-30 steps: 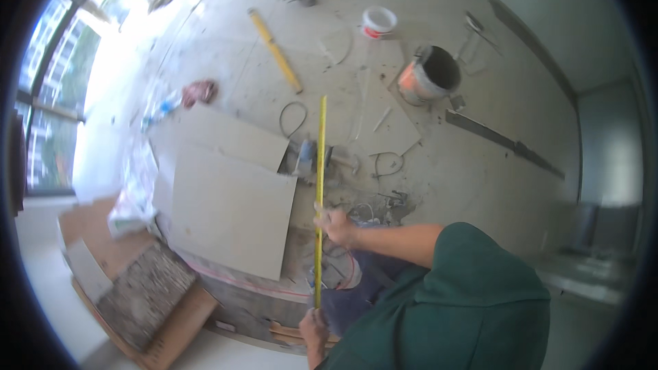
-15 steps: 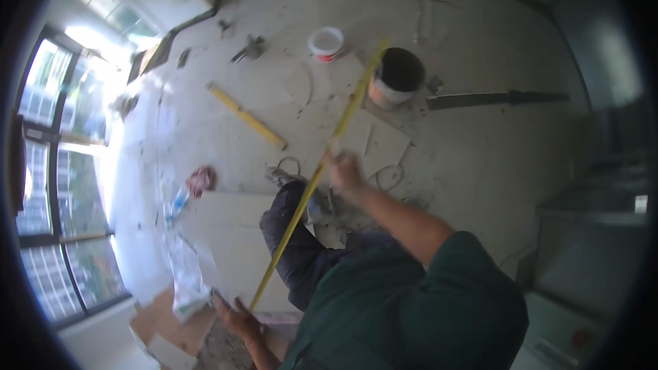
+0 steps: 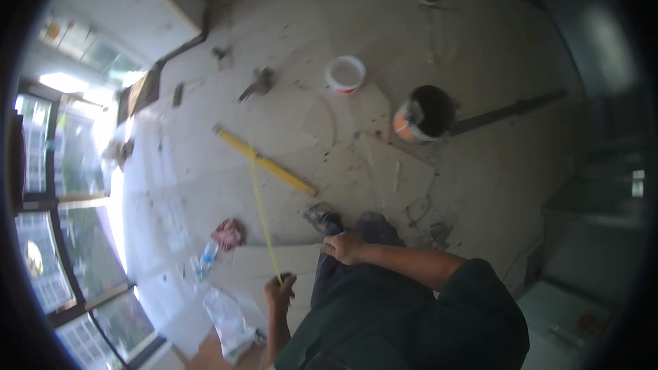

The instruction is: Measuring floor sections and tiles, marking tiles for cutting, and smoothing mortar for installation.

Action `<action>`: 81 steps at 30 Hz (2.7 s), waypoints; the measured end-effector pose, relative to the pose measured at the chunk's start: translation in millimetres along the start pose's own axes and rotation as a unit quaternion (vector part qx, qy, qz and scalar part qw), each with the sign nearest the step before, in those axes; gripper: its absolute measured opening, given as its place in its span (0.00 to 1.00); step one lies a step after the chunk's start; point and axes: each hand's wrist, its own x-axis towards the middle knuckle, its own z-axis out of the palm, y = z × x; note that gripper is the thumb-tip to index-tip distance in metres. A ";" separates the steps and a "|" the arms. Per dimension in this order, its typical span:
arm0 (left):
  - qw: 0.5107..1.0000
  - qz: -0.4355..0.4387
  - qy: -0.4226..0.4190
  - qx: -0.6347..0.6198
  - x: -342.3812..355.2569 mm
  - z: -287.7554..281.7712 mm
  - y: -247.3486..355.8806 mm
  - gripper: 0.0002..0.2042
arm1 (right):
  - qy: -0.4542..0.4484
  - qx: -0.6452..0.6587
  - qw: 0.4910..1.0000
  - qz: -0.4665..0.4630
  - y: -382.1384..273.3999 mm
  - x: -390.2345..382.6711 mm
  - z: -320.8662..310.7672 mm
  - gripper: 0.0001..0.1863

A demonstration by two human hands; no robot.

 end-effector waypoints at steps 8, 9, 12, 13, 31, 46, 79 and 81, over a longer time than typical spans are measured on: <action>0.991 0.113 -0.046 0.060 98.9 -32.5 115.3 0.18 | -0.133 -0.085 0.985 -0.075 -77.7 108.3 -69.4 0.22; 0.990 0.115 -0.054 0.058 106.3 -36.7 125.2 0.17 | -0.156 -0.117 0.976 -0.097 -85.3 127.1 -77.1 0.21; 0.982 0.141 -0.085 0.096 129.3 -51.9 156.1 0.14 | -0.235 -0.179 0.943 -0.151 -113.5 186.4 -113.8 0.21; 0.980 0.142 -0.092 0.105 133.0 -56.2 164.9 0.13 | -0.257 -0.186 0.935 -0.157 -118.3 185.4 -119.6 0.21; 0.994 0.039 0.103 -0.029 227.6 -254.4 248.3 0.13 | -0.400 -0.292 0.762 -0.418 -319.8 470.8 -122.3 0.11; 0.967 0.037 0.200 -0.155 346.8 -708.4 185.9 0.14 | -0.052 0.176 0.980 -0.077 -584.4 708.5 -53.3 0.16; 0.969 0.115 0.160 -0.146 768.8 -1128.3 398.6 0.12 | -0.076 0.361 0.927 -0.060 -974.0 1193.7 35.8 0.06; 0.973 0.117 0.141 -0.138 793.6 -1165.6 399.6 0.12 | -0.044 0.413 0.910 -0.005 -993.5 1223.1 51.1 0.06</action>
